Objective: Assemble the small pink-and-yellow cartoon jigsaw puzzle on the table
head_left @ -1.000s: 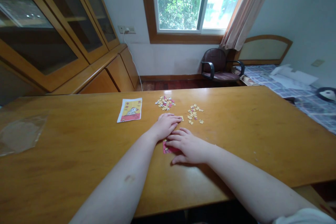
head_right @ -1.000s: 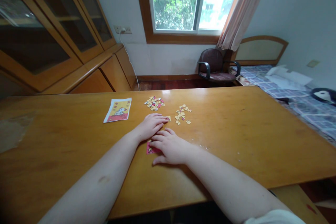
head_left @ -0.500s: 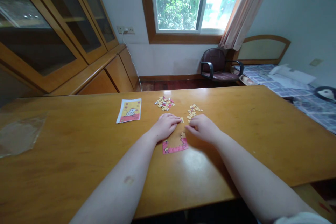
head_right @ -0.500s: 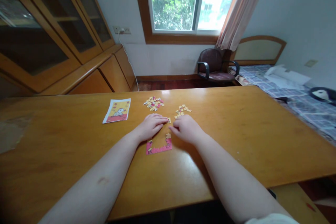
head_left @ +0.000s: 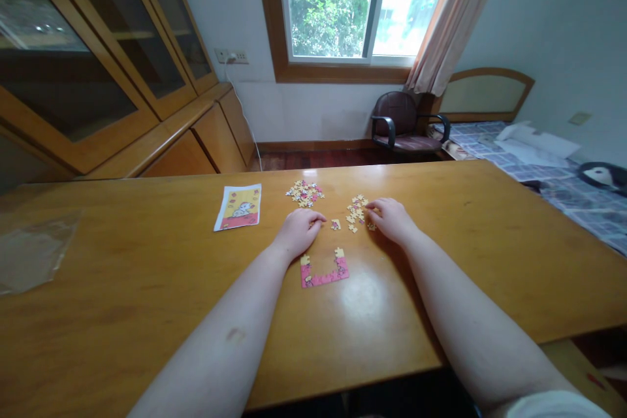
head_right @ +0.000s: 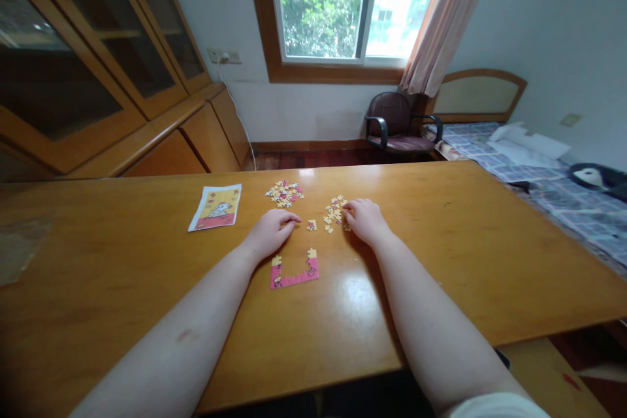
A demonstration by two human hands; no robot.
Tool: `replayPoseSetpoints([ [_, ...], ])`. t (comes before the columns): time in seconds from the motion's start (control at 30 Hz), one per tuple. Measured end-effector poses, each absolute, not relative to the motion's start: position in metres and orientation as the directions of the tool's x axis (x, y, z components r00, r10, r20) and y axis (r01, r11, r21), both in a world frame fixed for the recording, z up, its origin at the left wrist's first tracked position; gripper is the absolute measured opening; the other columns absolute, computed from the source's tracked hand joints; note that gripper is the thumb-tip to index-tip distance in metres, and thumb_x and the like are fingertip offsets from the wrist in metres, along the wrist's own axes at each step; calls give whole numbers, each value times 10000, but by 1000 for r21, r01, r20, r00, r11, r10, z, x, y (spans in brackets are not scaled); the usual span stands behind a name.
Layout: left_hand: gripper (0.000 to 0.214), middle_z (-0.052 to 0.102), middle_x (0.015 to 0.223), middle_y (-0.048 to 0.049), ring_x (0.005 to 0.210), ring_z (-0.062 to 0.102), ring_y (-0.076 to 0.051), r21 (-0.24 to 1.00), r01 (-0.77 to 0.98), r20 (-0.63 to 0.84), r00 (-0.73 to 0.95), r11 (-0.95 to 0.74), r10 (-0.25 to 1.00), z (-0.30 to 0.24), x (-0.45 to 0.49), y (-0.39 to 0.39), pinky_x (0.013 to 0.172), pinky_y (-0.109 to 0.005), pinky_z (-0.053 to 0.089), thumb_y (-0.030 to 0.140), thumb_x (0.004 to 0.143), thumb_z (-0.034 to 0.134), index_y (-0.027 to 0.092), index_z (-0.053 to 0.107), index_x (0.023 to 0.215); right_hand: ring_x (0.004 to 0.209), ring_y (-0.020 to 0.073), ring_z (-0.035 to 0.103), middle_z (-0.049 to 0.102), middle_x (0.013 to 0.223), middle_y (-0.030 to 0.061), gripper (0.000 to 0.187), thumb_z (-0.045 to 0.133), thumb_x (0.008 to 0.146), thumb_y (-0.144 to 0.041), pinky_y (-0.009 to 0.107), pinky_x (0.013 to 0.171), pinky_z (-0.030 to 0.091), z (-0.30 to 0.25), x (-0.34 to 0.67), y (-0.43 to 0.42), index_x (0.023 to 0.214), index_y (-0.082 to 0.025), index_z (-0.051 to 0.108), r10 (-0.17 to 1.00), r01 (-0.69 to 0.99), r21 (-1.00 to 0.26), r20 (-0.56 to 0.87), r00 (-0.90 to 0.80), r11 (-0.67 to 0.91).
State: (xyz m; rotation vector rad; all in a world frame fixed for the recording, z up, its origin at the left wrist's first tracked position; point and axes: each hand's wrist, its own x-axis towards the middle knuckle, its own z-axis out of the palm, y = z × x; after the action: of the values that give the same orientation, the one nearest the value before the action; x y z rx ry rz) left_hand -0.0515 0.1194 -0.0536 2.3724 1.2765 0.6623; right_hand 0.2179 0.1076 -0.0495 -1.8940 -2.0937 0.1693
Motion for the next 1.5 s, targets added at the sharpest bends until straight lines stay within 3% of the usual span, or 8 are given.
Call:
replayPoseSetpoints([
  [0.13, 261, 722, 954, -38, 946, 622, -212, 538, 674, 225, 463, -506, 857, -54, -53, 121, 891, -358, 479, 224, 837, 475, 209, 724, 913, 998, 216, 611, 706, 1056, 65, 244, 505, 856, -206, 297, 864, 428, -46, 225, 107, 978, -205, 716, 992, 955, -297, 117, 41, -5],
  [0.33, 261, 722, 954, -35, 949, 624, -213, 557, 667, 235, 446, -496, 864, -54, -53, 122, 893, -359, 481, 227, 837, 470, 212, 721, 908, 890, 208, 642, 722, 966, 55, 174, 578, 818, -276, 283, 782, 458, -42, 228, 104, 899, -224, 722, 999, 952, -306, -35, 12, -22],
  [0.5, 258, 720, 953, -34, 950, 620, -214, 566, 675, 226, 425, -473, 877, -54, -53, 122, 894, -364, 479, 229, 833, 472, 214, 717, 911, 1172, 291, 536, 601, 1286, 113, 355, 472, 897, -308, 417, 972, 411, -48, 227, 107, 1187, -181, 631, 997, 981, -194, 66, 34, -21],
  [0.7, 263, 718, 960, -36, 951, 619, -211, 580, 670, 224, 416, -463, 882, -55, -53, 122, 901, -363, 478, 233, 831, 464, 211, 714, 910, 1309, 255, 436, 468, 1423, 152, 545, 418, 937, -354, 384, 1090, 327, -63, 222, 114, 1417, -98, 398, 997, 932, -357, 58, -48, 66],
  [0.83, 264, 717, 954, -41, 954, 620, -214, 585, 666, 227, 414, -463, 882, -56, -52, 122, 892, -360, 482, 237, 832, 462, 211, 715, 901, 1382, 258, 329, 390, 1477, 146, 619, 389, 946, -417, 453, 1131, 240, -68, 217, 119, 1482, -131, 273, 992, 899, -420, 47, -115, 124],
  [0.93, 260, 719, 954, -36, 947, 623, -214, 587, 663, 230, 413, -464, 881, -55, -52, 121, 892, -362, 484, 235, 831, 465, 215, 716, 895, 1398, 267, 294, 422, 1463, 112, 533, 351, 962, -406, 517, 1134, 177, -67, 216, 119, 1444, -178, 365, 989, 898, -416, 29, -143, 142],
  [1.13, 258, 719, 959, -40, 949, 628, -215, 583, 671, 225, 409, -459, 884, -53, -52, 121, 894, -359, 486, 226, 830, 472, 208, 719, 904, 1124, 227, 578, 659, 1199, 94, 357, 491, 906, -327, 381, 1033, 358, -65, 219, 120, 1207, -188, 624, 990, 919, -381, 130, -56, 102],
  [1.5, 256, 718, 959, -42, 942, 631, -211, 587, 666, 224, 413, -461, 883, -54, -52, 121, 884, -354, 485, 224, 832, 473, 203, 718, 902, 1036, 221, 564, 677, 1087, 72, 242, 539, 879, -313, 321, 915, 394, -65, 219, 123, 990, -225, 735, 991, 961, -275, 129, 37, 0],
])
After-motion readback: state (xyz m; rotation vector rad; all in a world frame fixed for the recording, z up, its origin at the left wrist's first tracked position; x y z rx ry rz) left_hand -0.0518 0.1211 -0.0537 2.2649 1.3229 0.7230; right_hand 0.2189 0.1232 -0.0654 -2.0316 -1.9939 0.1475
